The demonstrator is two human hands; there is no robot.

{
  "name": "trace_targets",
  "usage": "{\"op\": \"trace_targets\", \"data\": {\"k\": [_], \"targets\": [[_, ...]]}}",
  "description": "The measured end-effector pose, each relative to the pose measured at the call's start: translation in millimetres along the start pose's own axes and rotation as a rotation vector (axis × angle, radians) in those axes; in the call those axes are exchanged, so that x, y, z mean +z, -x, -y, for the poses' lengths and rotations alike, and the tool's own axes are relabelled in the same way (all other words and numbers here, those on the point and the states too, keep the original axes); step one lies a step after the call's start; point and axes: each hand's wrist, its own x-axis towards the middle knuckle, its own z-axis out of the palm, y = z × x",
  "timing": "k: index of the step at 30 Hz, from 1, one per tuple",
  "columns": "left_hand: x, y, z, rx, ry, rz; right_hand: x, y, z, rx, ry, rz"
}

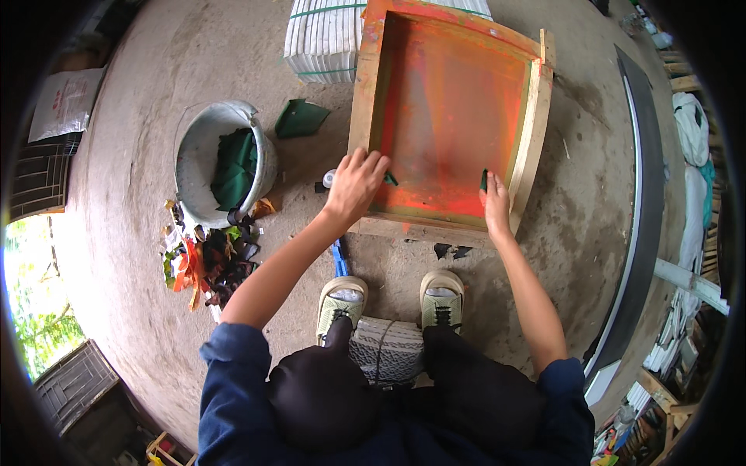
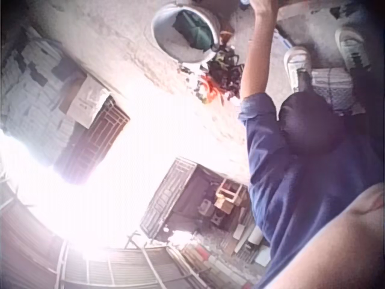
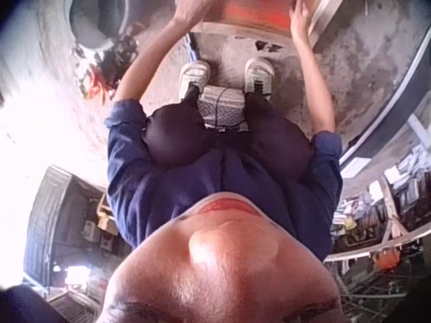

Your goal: The person sits on the floor and applies a liquid finish to a rectangular wooden frame using a green cloth. They repeatedly dip the cloth into a bucket, wipe the frame surface, and occasionally use a small white bottle to add more liquid to the cloth.

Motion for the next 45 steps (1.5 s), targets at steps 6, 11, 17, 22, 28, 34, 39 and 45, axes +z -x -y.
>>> {"op": "trace_targets", "data": {"k": [6, 11, 17, 22, 28, 34, 39, 45], "targets": [[-34, 83, 2, -0.174, 0.098, 0.073, -17, -10, -7, -0.114, 0.085, -0.147], [-33, 112, 7, -0.291, 0.124, 0.158, -13, -19, -5, -0.256, 0.256, -0.057], [-4, 79, -11, -0.108, 0.23, 0.102, 7, -114, 34, -0.388, 0.338, -0.097], [10, 88, -9, -0.179, 0.183, 0.183, 59, -167, 114, -0.576, 0.373, -0.3], [16, 84, -7, -0.169, 0.183, 0.222, 108, -186, 126, -1.057, 0.468, -0.373], [15, 87, -2, -0.175, 0.216, 0.217, 121, -101, 22, -1.421, 1.043, 0.129], [18, 85, 1, -0.177, 0.239, 0.225, 76, -40, -26, -1.578, 0.787, 0.753], [14, 84, -1, -0.202, 0.235, 0.233, 95, -127, 91, -1.256, 0.444, 0.168]]}}
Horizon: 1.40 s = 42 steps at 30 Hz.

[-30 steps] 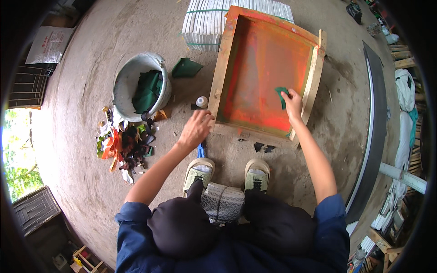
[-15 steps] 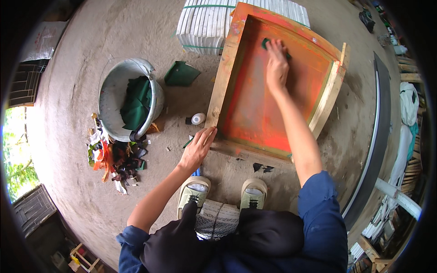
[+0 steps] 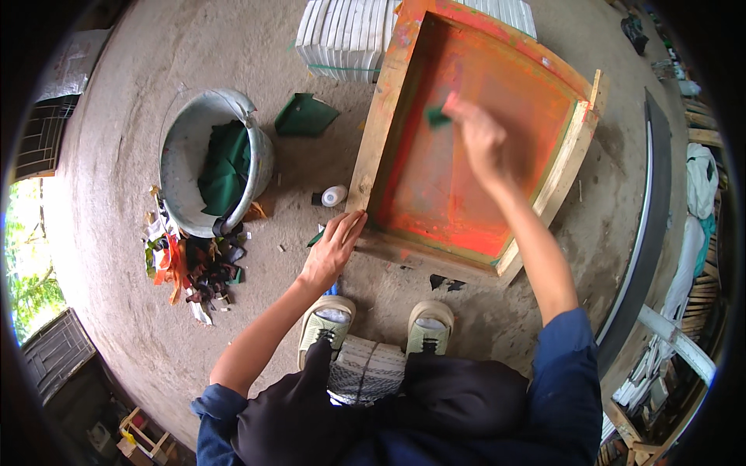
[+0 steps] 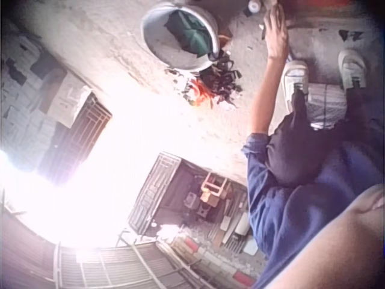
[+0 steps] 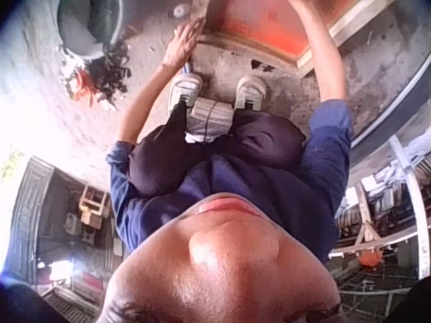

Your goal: The person sits on the floor and applies a liquid finish to a rectangular wooden frame using a green cloth. They repeatedly dip the cloth into a bucket, wipe the frame surface, and occasionally use a small white bottle to add more liquid to the cloth.

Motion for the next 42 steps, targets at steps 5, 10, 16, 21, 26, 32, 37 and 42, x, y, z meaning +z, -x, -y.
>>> {"op": "trace_targets", "data": {"k": [5, 10, 16, 21, 26, 32, 37, 42], "targets": [[2, -3, -3, 0.007, 0.009, -0.015, 12, -46, -42, 0.057, 0.337, -0.077], [5, 3, -1, -0.008, -0.011, -0.002, 43, -21, -25, 0.014, 0.39, -0.029], [1, 1, -4, -0.005, 0.007, 0.011, 54, 27, 4, -0.015, 0.3, 0.116], [-4, 0, -7, -0.015, -0.016, 0.009, 40, 81, 35, -0.133, 0.22, 0.325], [1, 0, -6, -0.012, -0.091, -0.004, 21, 124, 48, -0.417, 0.129, 0.512], [4, 3, -1, -0.018, -0.073, 0.001, 5, -7, 6, 0.264, 0.077, 0.047], [3, 0, -4, -0.008, -0.007, -0.002, 43, 19, -8, -0.002, 0.3, 0.04], [3, 4, 0, -0.02, 0.011, 0.003, 30, 114, 42, -0.316, 0.105, 0.465]]}}
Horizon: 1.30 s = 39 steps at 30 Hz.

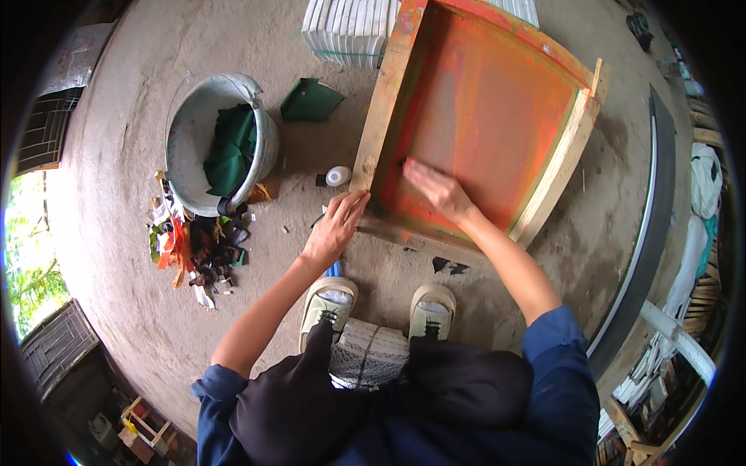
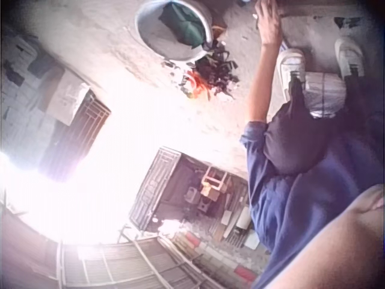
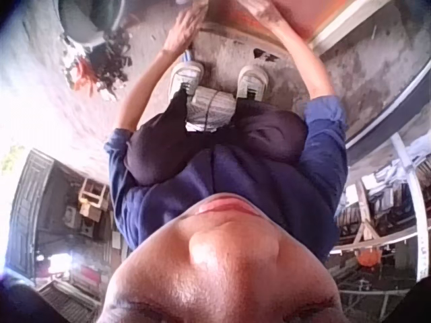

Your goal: The person sits on the floor and applies a liquid finish to a rectangular wooden frame using a green cloth. They repeatedly dip the cloth into a bucket, wipe the frame surface, and occasionally use a small white bottle to add more liquid to the cloth.

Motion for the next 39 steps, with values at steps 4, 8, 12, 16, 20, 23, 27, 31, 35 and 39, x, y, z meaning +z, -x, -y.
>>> {"op": "trace_targets", "data": {"k": [4, 8, 12, 16, 20, 23, 27, 31, 35, 39], "targets": [[-3, -3, -2, 0.022, 0.024, -0.018, -9, 52, 21, -0.164, -0.118, 0.186], [3, -2, 4, 0.052, 0.0, -0.039, -29, 38, -2, -0.171, -0.097, 0.195], [1, 0, 5, 0.059, 0.041, -0.049, -49, -19, -11, -0.016, 0.033, 0.071], [0, -3, 3, 0.081, 0.103, -0.069, -36, -24, -6, -0.085, 0.141, 0.11], [1, 1, 7, 0.087, 0.114, -0.087, -53, -18, 2, 0.034, 0.063, 0.274], [5, 2, 11, 0.097, 0.129, -0.108, -76, 8, 19, 0.352, 0.056, 0.027], [11, 2, 13, 0.092, 0.196, -0.11, -94, 72, 53, 0.86, 0.187, -0.162], [9, 0, 8, 0.076, 0.204, -0.087, -75, 126, 61, 1.211, 0.108, -0.235], [5, 0, 8, 0.081, 0.178, -0.086, -32, 104, 72, 1.238, 0.256, -0.322], [6, 1, 7, 0.076, 0.173, -0.076, -16, 88, 86, 1.379, 0.301, -0.425]]}}
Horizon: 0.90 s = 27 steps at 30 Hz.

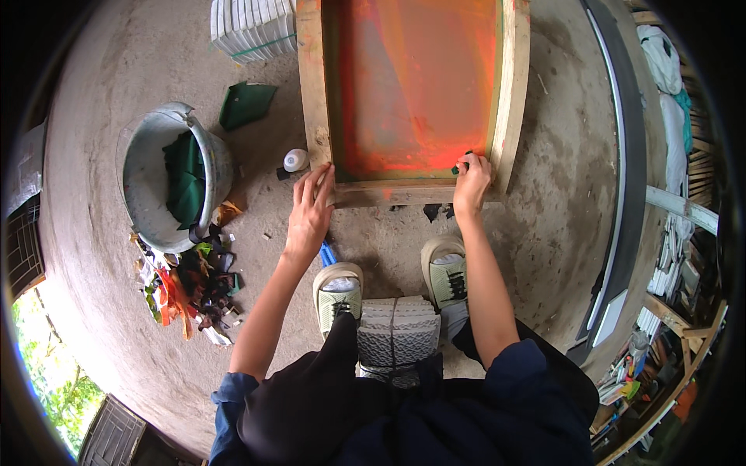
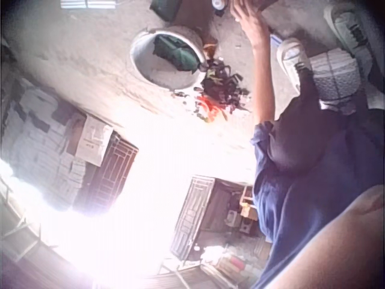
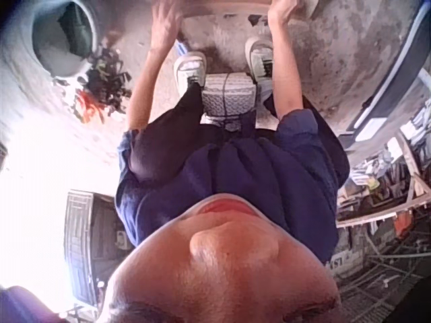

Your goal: The person sits on the floor and applies a liquid finish to a rectangular wooden frame using a green cloth. They repeatedly dip the cloth into a bucket, wipe the frame surface, and occasionally use a small white bottle to add more liquid to the cloth.

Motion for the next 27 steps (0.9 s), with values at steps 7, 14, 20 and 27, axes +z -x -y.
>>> {"op": "trace_targets", "data": {"k": [7, 14, 20, 27], "targets": [[-1, -1, -4, -0.003, -0.02, 0.004, 27, 19, 41, -0.017, -0.144, -0.094], [2, -4, -5, -0.008, -0.022, 0.02, 32, 28, 76, -0.131, -0.345, -0.027], [3, -2, -2, -0.003, -0.03, 0.009, 1, 24, 41, 0.184, -0.172, 0.023], [0, -3, -5, -0.011, -0.031, 0.021, -6, -10, 15, 0.021, -0.256, -0.069]]}}
